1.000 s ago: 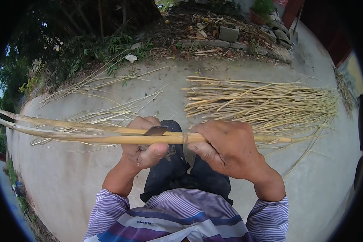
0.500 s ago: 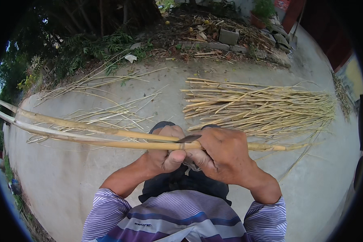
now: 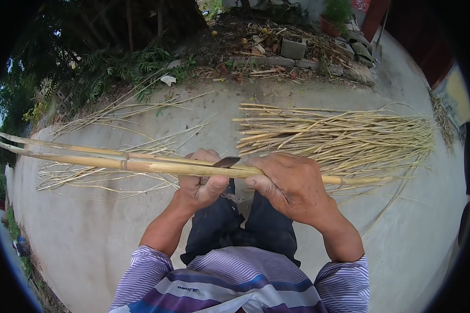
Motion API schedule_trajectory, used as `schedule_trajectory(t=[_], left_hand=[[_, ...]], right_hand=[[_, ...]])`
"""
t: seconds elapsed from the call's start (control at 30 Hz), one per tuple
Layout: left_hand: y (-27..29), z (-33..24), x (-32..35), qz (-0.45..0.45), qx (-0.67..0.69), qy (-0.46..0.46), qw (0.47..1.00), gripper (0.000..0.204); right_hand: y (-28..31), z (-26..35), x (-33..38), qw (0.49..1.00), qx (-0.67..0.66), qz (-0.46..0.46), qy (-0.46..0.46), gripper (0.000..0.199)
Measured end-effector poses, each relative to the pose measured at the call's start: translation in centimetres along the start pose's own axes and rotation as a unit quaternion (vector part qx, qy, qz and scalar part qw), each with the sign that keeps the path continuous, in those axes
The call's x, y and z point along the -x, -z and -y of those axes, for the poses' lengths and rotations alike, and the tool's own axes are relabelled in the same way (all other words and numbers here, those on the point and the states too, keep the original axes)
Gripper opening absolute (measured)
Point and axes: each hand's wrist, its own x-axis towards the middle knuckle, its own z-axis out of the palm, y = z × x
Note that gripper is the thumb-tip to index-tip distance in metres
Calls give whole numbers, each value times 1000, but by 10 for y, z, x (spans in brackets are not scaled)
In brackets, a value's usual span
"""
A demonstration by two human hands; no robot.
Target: The person sits on a concrete surface and uses a knife to peel the outer layer off long, thin sticks. They hold each stick with both hands, scrape the surface, and then place the processed stick onto a growing pile on the ground.
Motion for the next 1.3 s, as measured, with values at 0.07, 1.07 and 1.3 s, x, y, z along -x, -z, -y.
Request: schedule_trajectory(t=[0.07,1.07,1.3], left_hand=[[15,-9,-7,-12,37,27,999,50],[-19,-33,1,-40,143,-42,988,41],[4,-31,-13,147,70,-60,985,45]], right_hand=[[8,-8,9,1000,1,-13,-11,21],[10,23,3,999,27,15,26,25],[3,25,8,999,17,-29,14,28]])
